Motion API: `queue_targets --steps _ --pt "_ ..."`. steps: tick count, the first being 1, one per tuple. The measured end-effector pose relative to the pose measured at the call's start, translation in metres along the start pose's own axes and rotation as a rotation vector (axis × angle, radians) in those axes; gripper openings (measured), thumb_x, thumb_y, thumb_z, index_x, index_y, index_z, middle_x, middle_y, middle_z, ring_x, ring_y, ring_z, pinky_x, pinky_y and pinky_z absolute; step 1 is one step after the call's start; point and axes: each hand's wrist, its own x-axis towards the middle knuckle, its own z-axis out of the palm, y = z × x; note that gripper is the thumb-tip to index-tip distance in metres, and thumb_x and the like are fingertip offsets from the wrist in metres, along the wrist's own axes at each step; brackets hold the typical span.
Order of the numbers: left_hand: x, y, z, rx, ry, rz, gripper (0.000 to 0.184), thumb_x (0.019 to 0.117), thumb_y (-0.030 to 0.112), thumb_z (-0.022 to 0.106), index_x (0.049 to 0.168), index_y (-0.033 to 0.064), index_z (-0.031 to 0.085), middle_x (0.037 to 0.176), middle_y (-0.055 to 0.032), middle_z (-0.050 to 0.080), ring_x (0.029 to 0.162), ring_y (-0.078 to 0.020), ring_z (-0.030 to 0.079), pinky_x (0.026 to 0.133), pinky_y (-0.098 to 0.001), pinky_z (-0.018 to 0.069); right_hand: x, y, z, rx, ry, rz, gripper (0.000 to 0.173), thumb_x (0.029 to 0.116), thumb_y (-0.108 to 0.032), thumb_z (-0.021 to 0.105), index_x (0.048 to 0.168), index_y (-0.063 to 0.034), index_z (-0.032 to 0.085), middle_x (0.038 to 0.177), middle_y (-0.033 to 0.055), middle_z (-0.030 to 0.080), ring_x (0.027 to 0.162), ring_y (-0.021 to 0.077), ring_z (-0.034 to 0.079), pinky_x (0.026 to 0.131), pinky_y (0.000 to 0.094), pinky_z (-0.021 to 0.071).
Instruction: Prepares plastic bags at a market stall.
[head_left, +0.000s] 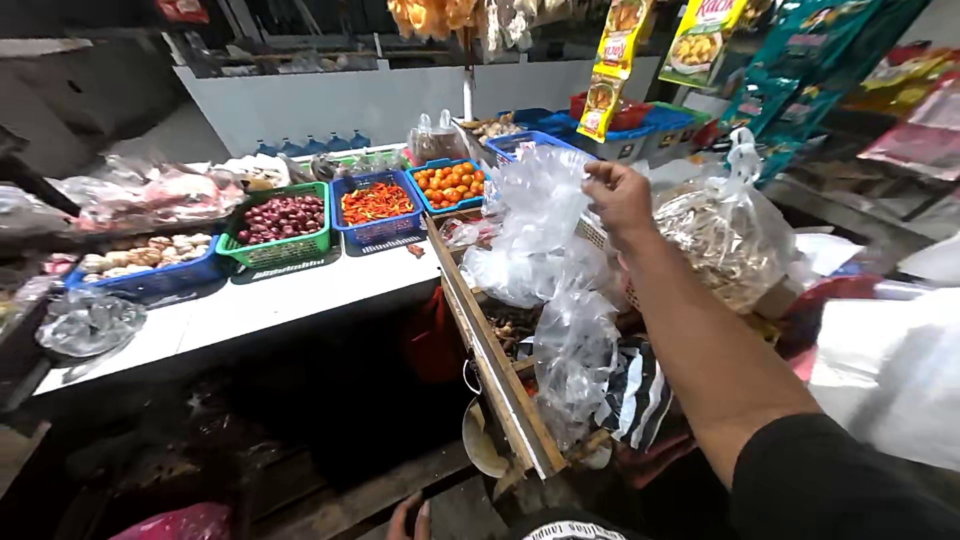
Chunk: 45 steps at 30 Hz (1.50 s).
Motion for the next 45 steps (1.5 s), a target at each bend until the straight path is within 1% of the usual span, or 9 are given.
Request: queue_targets --steps 5,11,18,23,28,32,36,41,45 --pt "0.029 0.114 0.014 0.099 0.264 0.549 0.042 0.0978 0.028 0.064 0.129 0.0003 0.064 0.125 -0.0161 0.067 0.113 -0.0223 0.066 0.098 -0.0411 0.0568 -0.041 -0.033 -0.033 0.619 -0.047 0.036 0.041 0.0969 0.0 0.05 0.136 -0.0075 0.059 0.126 0.0103 0.066 0.103 0.0255 0.07 0.085 0.0484 0.0626" --pt "0.026 0.243 0.036 -0.026 0.505 0.968 0.102 0.0804 0.075 0.068 0.152 0.0079 0.039 0.155 -0.0232 0.036 0.142 -0.0335 0.041 0.107 -0.0478 0.0489 -0.117 -0.039 -0.013 0.767 -0.245 -0.026 0.042 0.0962 0.0 0.045 0.134 -0.0115 0.06 0.126 0.0046 0.066 0.101 0.0188 0.068 0.084 0.0443 0.0616" --pt "0.028 0.297 0.02 0.269 0.443 1.058 0.092 0.0807 0.039 0.085 0.155 0.009 0.04 0.15 -0.0179 0.05 0.136 -0.0301 0.051 0.112 -0.0494 0.0454 -0.165 -0.056 0.037 0.566 -0.629 -0.183 0.037 0.0925 -0.002 0.049 0.125 -0.0045 0.067 0.121 0.0065 0.071 0.092 0.0139 0.07 0.072 0.0314 0.0612" --pt "0.024 0.29 -0.016 0.154 0.312 0.854 0.015 0.0991 0.02 0.066 0.108 0.0078 0.068 0.084 -0.0004 0.068 0.068 -0.0079 0.064 0.063 -0.0292 0.0589 -0.168 -0.076 0.079 0.714 -0.7 -0.336 0.038 0.0927 0.003 0.055 0.131 0.0043 0.061 0.123 0.0133 0.069 0.103 0.0177 0.069 0.086 0.0344 0.0607" --pt "0.012 0.268 -0.058 0.043 0.63 0.643 0.016 0.1006 0.027 0.067 0.103 0.0113 0.064 0.082 -0.0003 0.065 0.064 -0.0093 0.062 0.058 -0.0297 0.0555 -0.224 -0.095 0.094 -0.008 -0.533 -0.65 0.083 0.0807 -0.064 0.076 0.146 -0.0171 0.055 0.166 0.0197 0.024 0.152 0.0367 0.028 0.117 0.0555 0.0409" --pt "0.006 0.235 -0.092 0.042 0.7 0.549 0.019 0.1009 0.03 0.066 0.107 0.0118 0.063 0.085 -0.0026 0.067 0.063 -0.0135 0.064 0.055 -0.0341 0.0582 -0.272 -0.079 0.108 -0.119 -0.672 -0.675 0.044 0.0792 -0.039 0.084 0.119 -0.0298 0.069 0.17 0.0209 0.015 0.157 0.0428 0.011 0.122 0.0644 0.0284" --pt "0.0 0.208 -0.11 0.089 0.651 0.401 0.022 0.1006 0.025 0.066 0.115 0.0092 0.063 0.097 -0.0071 0.07 0.071 -0.0175 0.069 0.064 -0.0406 0.0624 -0.309 -0.064 0.128 -0.039 -0.889 -0.609 0.023 0.1018 -0.045 0.057 0.115 -0.0412 0.076 0.172 0.0092 0.021 0.16 0.036 0.005 0.122 0.0712 0.0161" --pt "-0.007 0.184 -0.102 -0.029 0.286 0.281 0.034 0.1023 0.018 0.06 0.136 0.0123 0.057 0.095 -0.0085 0.073 0.066 -0.0191 0.071 0.061 -0.04 0.0642 -0.32 -0.026 0.177 -0.405 -1.136 -0.252 0.075 0.0901 -0.084 0.04 0.143 -0.0355 0.061 0.172 0.0204 0.012 0.156 0.0476 0.013 0.116 0.0731 0.0248" --pt "-0.014 0.162 -0.115 -0.389 -0.118 0.432 0.031 0.1041 0.004 0.047 0.13 0.0068 0.064 0.098 -0.0094 0.069 0.062 -0.016 0.065 0.056 -0.0333 0.0602 -0.31 0.005 0.197 -0.627 -1.213 -0.047 0.086 0.0835 -0.043 0.075 0.159 -0.0244 0.039 0.169 0.0267 0.014 0.131 0.0489 0.053 0.099 0.0615 0.0522"
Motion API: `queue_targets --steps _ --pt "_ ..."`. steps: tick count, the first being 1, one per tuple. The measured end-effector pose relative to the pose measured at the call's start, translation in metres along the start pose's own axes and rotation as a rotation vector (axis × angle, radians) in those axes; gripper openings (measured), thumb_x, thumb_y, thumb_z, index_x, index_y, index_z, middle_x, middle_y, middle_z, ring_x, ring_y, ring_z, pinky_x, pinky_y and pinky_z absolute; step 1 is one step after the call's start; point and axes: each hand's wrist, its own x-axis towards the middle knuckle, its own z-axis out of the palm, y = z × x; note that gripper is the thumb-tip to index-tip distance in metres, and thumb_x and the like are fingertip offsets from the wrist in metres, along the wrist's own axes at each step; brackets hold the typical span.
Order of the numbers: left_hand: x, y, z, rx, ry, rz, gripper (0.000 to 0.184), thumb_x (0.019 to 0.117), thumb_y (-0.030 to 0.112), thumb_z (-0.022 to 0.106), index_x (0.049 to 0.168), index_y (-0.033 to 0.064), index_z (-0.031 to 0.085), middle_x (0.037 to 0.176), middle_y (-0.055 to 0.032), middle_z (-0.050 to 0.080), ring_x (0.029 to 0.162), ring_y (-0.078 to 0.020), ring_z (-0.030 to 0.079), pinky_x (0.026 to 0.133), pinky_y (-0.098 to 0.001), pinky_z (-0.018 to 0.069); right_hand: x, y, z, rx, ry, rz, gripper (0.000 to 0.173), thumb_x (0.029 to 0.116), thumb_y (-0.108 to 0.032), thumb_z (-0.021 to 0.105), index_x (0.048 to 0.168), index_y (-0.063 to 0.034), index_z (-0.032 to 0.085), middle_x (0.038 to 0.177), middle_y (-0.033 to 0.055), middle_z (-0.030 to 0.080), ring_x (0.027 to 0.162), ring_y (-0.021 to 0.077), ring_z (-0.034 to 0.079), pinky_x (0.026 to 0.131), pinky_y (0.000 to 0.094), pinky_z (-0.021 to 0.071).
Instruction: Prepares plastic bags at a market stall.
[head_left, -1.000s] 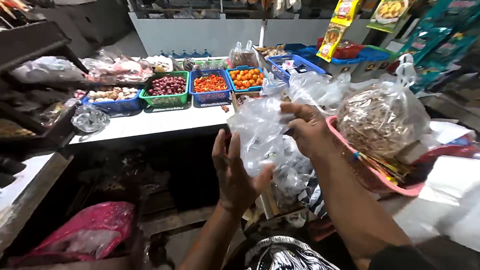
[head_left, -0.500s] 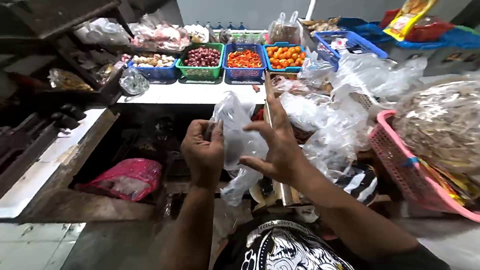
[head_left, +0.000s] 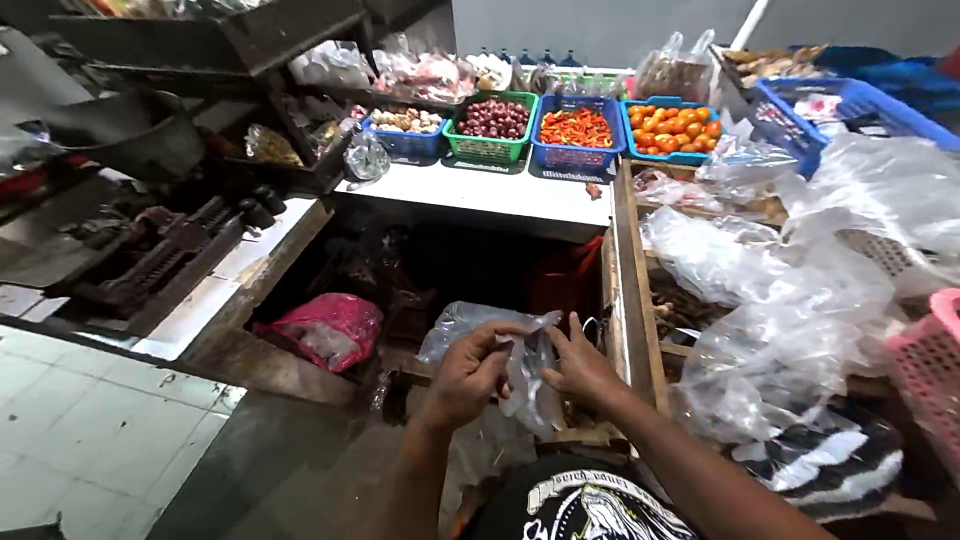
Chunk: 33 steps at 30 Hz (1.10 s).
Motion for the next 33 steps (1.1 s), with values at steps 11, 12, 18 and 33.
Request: queue_targets --steps 11,12,18,33 --pt "-0.026 -0.079 -0.095 1.109 0.011 -0.899 0.047 0.0975 0.03 0.06 0.14 0.0093 0.06 0.14 -0.0229 0.058 0.129 -0.04 0.057 0.106 -0.0605 0.0477 0.005 0.013 0.021 0.07 -0.615 -0.26 0.029 0.1042 -0.021 0.051 0.103 -0.0055 0.075 0.096 0.0132 0.073 0.084 0.0271 0.07 0.082 0.0529 0.0564" --pt "-0.025 -0.083 -0.098 1.102 0.001 -0.918 0.047 0.0979 0.032 0.06 0.139 0.0092 0.061 0.142 -0.0225 0.056 0.13 -0.0394 0.057 0.106 -0.0597 0.0477 0.009 0.01 0.027 -0.038 -0.619 -0.182 0.036 0.1046 -0.033 0.051 0.102 -0.005 0.074 0.097 0.0157 0.073 0.088 0.0315 0.07 0.083 0.057 0.0547" --pt "0.013 -0.027 -0.102 1.222 0.508 -0.503 0.054 0.1015 0.032 0.058 0.144 -0.0001 0.052 0.154 -0.0223 0.045 0.122 -0.0383 0.063 0.1 -0.0558 0.0538 0.032 -0.04 -0.03 -0.152 0.126 0.017 0.075 0.0881 -0.016 0.071 0.156 -0.0167 0.04 0.144 0.0315 0.05 0.107 0.0488 0.066 0.087 0.0644 0.0562" --pt "-0.054 -0.166 -0.111 0.886 0.095 -0.976 0.031 0.1016 0.015 0.056 0.129 0.0065 0.067 0.131 -0.0225 0.065 0.125 -0.0403 0.06 0.106 -0.0603 0.0468 0.054 0.011 0.068 -0.27 -0.277 -0.029 0.04 0.0932 -0.019 0.069 0.133 -0.0209 0.069 0.156 0.027 0.042 0.133 0.0526 0.048 0.102 0.0713 0.0444"
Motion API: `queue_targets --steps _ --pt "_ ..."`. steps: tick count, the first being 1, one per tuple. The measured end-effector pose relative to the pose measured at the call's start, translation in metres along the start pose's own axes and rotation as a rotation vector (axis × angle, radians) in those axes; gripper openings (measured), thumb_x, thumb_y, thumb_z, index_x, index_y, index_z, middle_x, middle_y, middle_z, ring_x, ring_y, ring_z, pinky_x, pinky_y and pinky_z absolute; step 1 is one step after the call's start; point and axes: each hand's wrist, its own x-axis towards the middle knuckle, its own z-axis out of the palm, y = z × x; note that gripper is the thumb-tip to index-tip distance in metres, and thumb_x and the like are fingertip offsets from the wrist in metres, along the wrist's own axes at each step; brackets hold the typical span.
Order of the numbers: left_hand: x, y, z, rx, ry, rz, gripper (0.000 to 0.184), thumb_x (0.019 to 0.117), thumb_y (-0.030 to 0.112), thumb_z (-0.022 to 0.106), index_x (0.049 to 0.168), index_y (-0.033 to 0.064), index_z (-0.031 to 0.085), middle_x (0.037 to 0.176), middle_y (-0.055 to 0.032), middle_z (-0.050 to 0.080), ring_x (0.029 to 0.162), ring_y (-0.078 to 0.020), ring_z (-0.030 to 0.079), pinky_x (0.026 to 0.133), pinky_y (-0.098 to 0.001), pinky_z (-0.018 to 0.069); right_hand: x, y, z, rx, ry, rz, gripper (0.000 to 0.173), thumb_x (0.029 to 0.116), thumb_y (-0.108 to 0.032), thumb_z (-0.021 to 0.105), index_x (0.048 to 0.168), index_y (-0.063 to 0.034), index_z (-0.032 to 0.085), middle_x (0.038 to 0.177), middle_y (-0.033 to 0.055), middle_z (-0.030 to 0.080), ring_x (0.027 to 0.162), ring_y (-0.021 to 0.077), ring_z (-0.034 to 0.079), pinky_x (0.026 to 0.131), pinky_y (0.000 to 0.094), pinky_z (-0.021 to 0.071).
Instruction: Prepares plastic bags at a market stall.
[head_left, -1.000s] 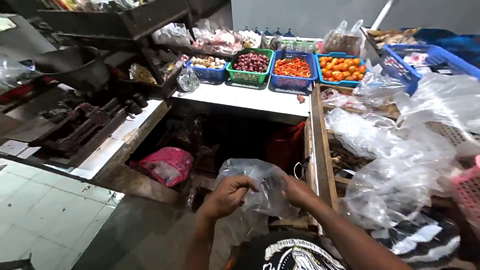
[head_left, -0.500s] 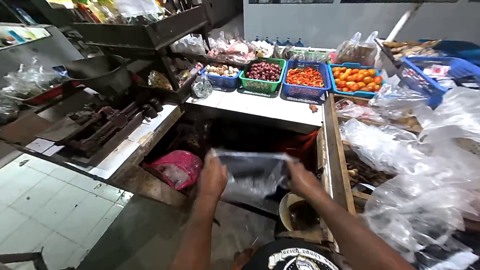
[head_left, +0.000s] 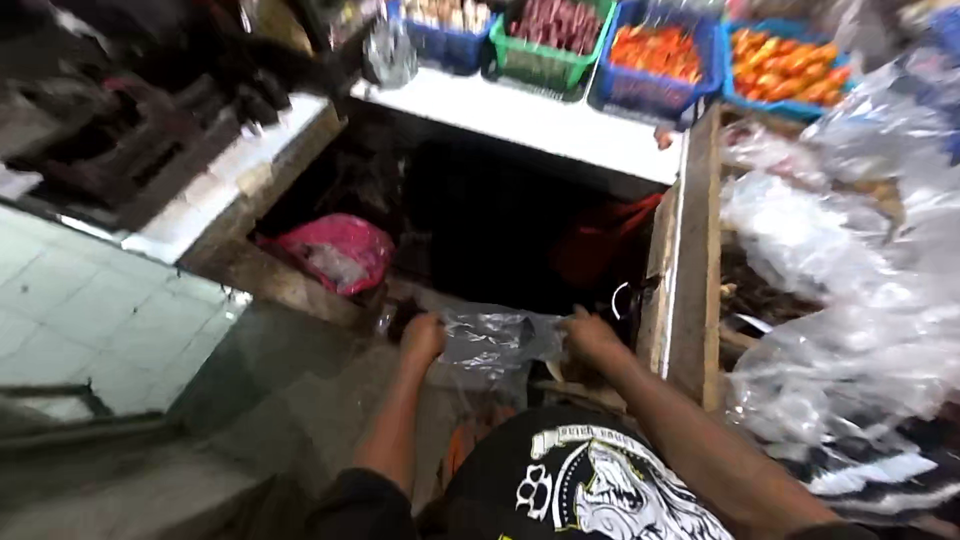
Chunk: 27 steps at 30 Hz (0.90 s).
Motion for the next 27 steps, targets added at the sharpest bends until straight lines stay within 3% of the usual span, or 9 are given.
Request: queue_targets --steps 3,6,8,12,15,17,20,24,27 --pt "-0.009 0.035 0.016 -0.334 0.136 0.123 0.026 0.1031 0.013 0.054 0.123 0.0082 0.071 0.127 -0.0195 0.066 0.117 -0.034 0.064 0.101 -0.0539 0.0522 0.015 -0.012 0.005 0.156 0.199 -0.146 0.03 0.1028 -0.036 0.058 0.118 -0.0172 0.076 0.142 0.0146 0.059 0.131 0.0343 0.056 0.107 0.0571 0.0475" --pt "-0.029 0.076 0.041 -0.528 0.052 0.258 0.033 0.1015 0.018 0.059 0.132 0.0085 0.067 0.133 -0.0184 0.06 0.12 -0.0297 0.061 0.103 -0.048 0.0525 0.013 -0.033 0.009 0.787 -0.11 0.002 0.065 0.1086 -0.057 0.034 0.12 -0.0066 0.072 0.115 0.0116 0.073 0.108 0.0235 0.069 0.096 0.0454 0.0546" --pt "-0.044 0.099 0.055 -0.564 -0.051 0.395 0.033 0.0998 0.018 0.061 0.129 0.0028 0.067 0.131 -0.0191 0.06 0.119 -0.0274 0.063 0.103 -0.0446 0.0535 0.013 -0.035 0.013 1.065 -0.266 0.153 0.071 0.1031 -0.068 0.038 0.118 -0.0062 0.07 0.103 0.0113 0.074 0.095 0.0222 0.071 0.085 0.0425 0.0592" --pt "-0.067 0.111 0.077 -0.502 -0.195 0.748 0.033 0.0986 0.016 0.061 0.126 -0.0018 0.067 0.137 -0.0224 0.059 0.128 -0.0302 0.058 0.111 -0.0454 0.0464 0.005 -0.036 0.011 1.231 -0.11 0.12 0.027 0.1054 -0.025 0.056 0.116 -0.0026 0.068 0.094 0.0105 0.074 0.081 0.0184 0.071 0.074 0.0366 0.0592" --pt "-0.098 0.092 0.075 -0.584 0.15 0.849 0.026 0.0988 0.016 0.062 0.116 0.001 0.074 0.122 -0.0142 0.071 0.115 -0.0209 0.068 0.104 -0.0385 0.0545 -0.002 -0.035 0.002 1.352 -0.001 0.023 0.021 0.109 -0.013 0.044 0.116 0.0005 0.059 0.1 0.0162 0.075 0.082 0.0233 0.073 0.075 0.0381 0.0608" --pt "-0.111 0.066 0.073 -0.653 0.676 0.697 0.021 0.097 0.021 0.064 0.101 0.002 0.074 0.102 -0.0108 0.073 0.091 -0.0161 0.071 0.082 -0.0346 0.0619 -0.013 -0.031 -0.005 1.364 0.027 -0.08 0.022 0.108 -0.01 0.04 0.112 0.0011 0.059 0.103 0.0177 0.075 0.085 0.0258 0.074 0.075 0.0399 0.0618" --pt "-0.104 0.001 0.05 -0.517 0.965 0.308 0.04 0.0904 0.023 0.067 0.123 0.001 0.063 0.123 -0.02 0.06 0.107 -0.0277 0.063 0.087 -0.0426 0.0571 -0.027 -0.024 -0.012 1.334 0.024 -0.239 0.021 0.102 -0.01 0.04 0.102 -0.003 0.06 0.107 0.0165 0.075 0.09 0.0245 0.073 0.078 0.0398 0.0607" --pt "-0.062 -0.056 0.049 -0.725 0.432 -0.115 0.079 0.0896 0.014 0.07 0.16 0.0148 0.033 0.157 -0.0219 0.04 0.129 -0.0379 0.056 0.1 -0.0582 0.0508 -0.042 -0.024 -0.014 1.323 -0.049 -0.373 0.019 0.0988 -0.011 0.042 0.096 -0.0044 0.059 0.108 0.0171 0.074 0.09 0.0246 0.072 0.079 0.0397 0.0595" --pt "-0.017 -0.064 0.076 -0.92 0.157 -0.158 0.06 0.0962 0.008 0.061 0.153 0.0118 0.043 0.133 -0.0218 0.062 0.106 -0.0346 0.068 0.087 -0.0539 0.0582 -0.053 -0.027 -0.016 1.293 -0.118 -0.44 0.019 0.0997 -0.01 0.042 0.097 -0.0046 0.06 0.104 0.0151 0.075 0.092 0.0252 0.074 0.084 0.0413 0.0607"
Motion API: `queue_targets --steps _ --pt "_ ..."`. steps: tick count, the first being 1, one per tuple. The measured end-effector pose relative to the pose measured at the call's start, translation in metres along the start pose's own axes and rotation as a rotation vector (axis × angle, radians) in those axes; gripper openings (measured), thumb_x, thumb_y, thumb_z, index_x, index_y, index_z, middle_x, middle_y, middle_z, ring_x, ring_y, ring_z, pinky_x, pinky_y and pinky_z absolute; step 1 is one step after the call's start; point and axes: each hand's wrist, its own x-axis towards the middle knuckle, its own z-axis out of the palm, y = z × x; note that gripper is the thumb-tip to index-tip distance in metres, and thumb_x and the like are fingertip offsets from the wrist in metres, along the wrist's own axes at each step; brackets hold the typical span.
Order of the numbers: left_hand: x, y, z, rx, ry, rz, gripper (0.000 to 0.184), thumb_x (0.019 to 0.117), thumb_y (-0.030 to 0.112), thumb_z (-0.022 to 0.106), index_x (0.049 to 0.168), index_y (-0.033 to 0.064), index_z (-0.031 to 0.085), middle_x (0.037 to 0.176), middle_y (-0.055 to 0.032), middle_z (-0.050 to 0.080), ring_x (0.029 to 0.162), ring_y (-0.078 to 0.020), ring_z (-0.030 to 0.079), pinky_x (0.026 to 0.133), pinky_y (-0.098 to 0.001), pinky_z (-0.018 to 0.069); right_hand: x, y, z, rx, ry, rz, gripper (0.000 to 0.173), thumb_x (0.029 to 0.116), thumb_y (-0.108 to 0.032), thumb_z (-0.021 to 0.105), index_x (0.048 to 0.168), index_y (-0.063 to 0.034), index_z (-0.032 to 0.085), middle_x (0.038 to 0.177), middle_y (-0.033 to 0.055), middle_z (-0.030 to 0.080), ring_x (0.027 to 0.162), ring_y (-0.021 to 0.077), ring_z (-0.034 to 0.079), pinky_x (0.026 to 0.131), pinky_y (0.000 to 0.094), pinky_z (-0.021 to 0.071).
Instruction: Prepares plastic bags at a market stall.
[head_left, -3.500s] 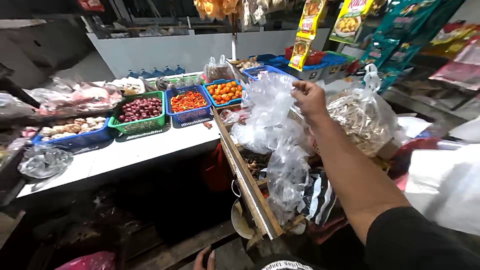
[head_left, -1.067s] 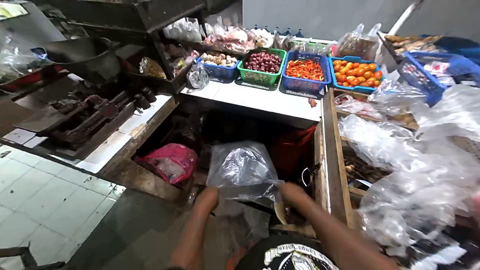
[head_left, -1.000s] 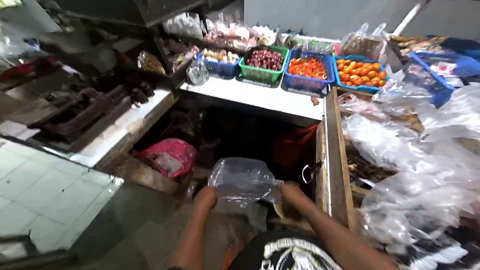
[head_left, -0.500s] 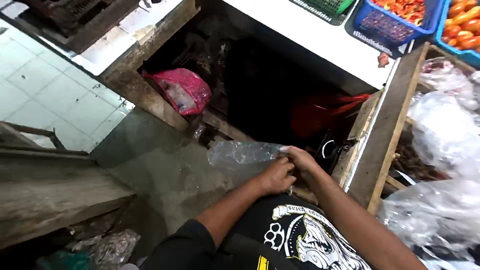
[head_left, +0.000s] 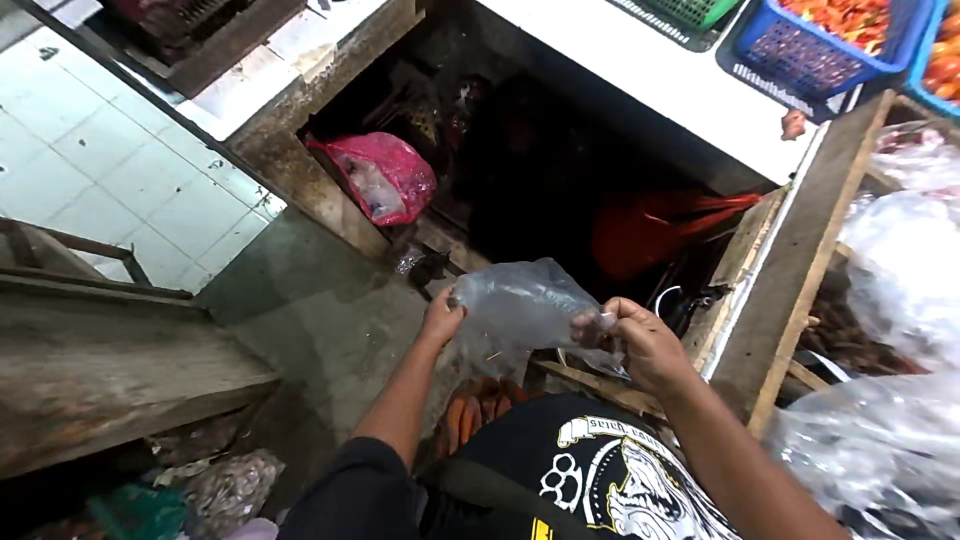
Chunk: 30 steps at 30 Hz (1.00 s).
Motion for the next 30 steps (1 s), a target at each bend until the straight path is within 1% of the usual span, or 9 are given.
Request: queue_targets --steps 4,7,10,12,14,16,20,23,30 --pt "0.024 -0.002 0.028 0.064 0.189 -0.062 0.027 0.1025 0.019 0.059 0.125 0.0037 0.063 0.099 -0.02 0.07 0.08 -0.0321 0.071 0.074 -0.0535 0.0598 -0.016 -0.003 -0.009 -0.2 -0.027 0.002 0.018 0.0999 -0.01 0.045 0.097 -0.0058 0.062 0.099 0.01 0.076 0.083 0.0183 0.072 0.072 0.0339 0.0603" --pt "0.038 -0.007 0.014 0.017 0.434 -0.098 0.041 0.0999 0.019 0.058 0.135 -0.0005 0.054 0.107 -0.0258 0.069 0.091 -0.0399 0.071 0.081 -0.0605 0.058 -0.034 -0.009 -0.02 -0.435 0.042 0.183 0.021 0.0974 -0.013 0.054 0.114 -0.009 0.067 0.095 0.0035 0.069 0.059 0.0107 0.056 0.05 0.0263 0.0469" --pt "0.041 0.005 -0.003 -0.216 0.485 -0.086 0.058 0.0977 0.013 0.06 0.151 0.0105 0.038 0.1 -0.0229 0.068 0.073 -0.0325 0.069 0.066 -0.0517 0.0595 -0.048 0.0 -0.025 -0.412 0.122 0.334 0.032 0.0965 -0.012 0.054 0.126 -0.0098 0.064 0.098 0.0043 0.068 0.059 0.0114 0.055 0.05 0.0269 0.0467" --pt "0.035 0.02 -0.007 -0.319 0.419 0.025 0.047 0.1018 0.009 0.051 0.148 0.0135 0.045 0.092 -0.0188 0.067 0.067 -0.0269 0.067 0.061 -0.0471 0.0597 -0.052 0.01 -0.026 -0.497 0.172 0.349 0.033 0.0966 -0.015 0.056 0.128 -0.0106 0.063 0.102 0.0045 0.069 0.069 0.0134 0.062 0.058 0.0299 0.0527" --pt "0.024 0.041 -0.009 -0.345 0.372 0.145 0.031 0.1027 0.008 0.049 0.132 0.0067 0.058 0.097 -0.0158 0.068 0.074 -0.0236 0.069 0.067 -0.0446 0.0605 -0.053 0.014 -0.031 -0.776 0.244 0.286 0.045 0.0966 -0.022 0.062 0.14 -0.0119 0.056 0.125 0.0065 0.068 0.098 0.0165 0.07 0.084 0.0376 0.0607" --pt "0.004 0.072 0.0 -0.297 0.323 0.232 0.024 0.1025 0.007 0.05 0.12 0.0018 0.065 0.104 -0.015 0.069 0.084 -0.022 0.069 0.076 -0.0434 0.0598 -0.052 0.014 -0.035 -1.044 0.347 0.113 0.06 0.0935 -0.031 0.068 0.147 -0.0086 0.052 0.144 0.0164 0.056 0.127 0.0289 0.059 0.105 0.0505 0.0516" --pt "-0.061 0.126 0.052 -0.131 0.044 0.456 0.027 0.101 0.007 0.055 0.125 0.0019 0.067 0.12 -0.0144 0.07 0.089 -0.0219 0.072 0.083 -0.0438 0.0617 -0.034 0.004 -0.015 -1.013 0.387 -0.272 0.067 0.0899 -0.034 0.074 0.146 -0.0065 0.052 0.154 0.0163 0.048 0.14 0.0271 0.05 0.109 0.0452 0.0519" --pt "-0.102 0.142 0.101 -0.162 -0.223 0.595 0.035 0.0964 0.009 0.062 0.13 0.0045 0.066 0.119 -0.0108 0.066 0.099 -0.0169 0.067 0.084 -0.0354 0.0601 -0.024 0.002 -0.001 -0.904 0.373 -0.458 0.068 0.0878 -0.033 0.081 0.144 -0.005 0.055 0.15 0.0132 0.054 0.133 0.0216 0.058 0.109 0.0414 0.0534" --pt "-0.14 0.155 0.117 -0.269 -0.474 0.731 0.052 0.0951 0.016 0.067 0.143 -0.002 0.056 0.125 -0.0141 0.061 0.11 -0.0172 0.065 0.093 -0.0323 0.0588 -0.021 -0.004 0.002 -0.562 0.496 -0.696 0.022 0.0939 -0.003 0.068 0.114 0.0034 0.073 0.106 0.0092 0.077 0.092 0.0153 0.075 0.085 0.0327 0.0654"
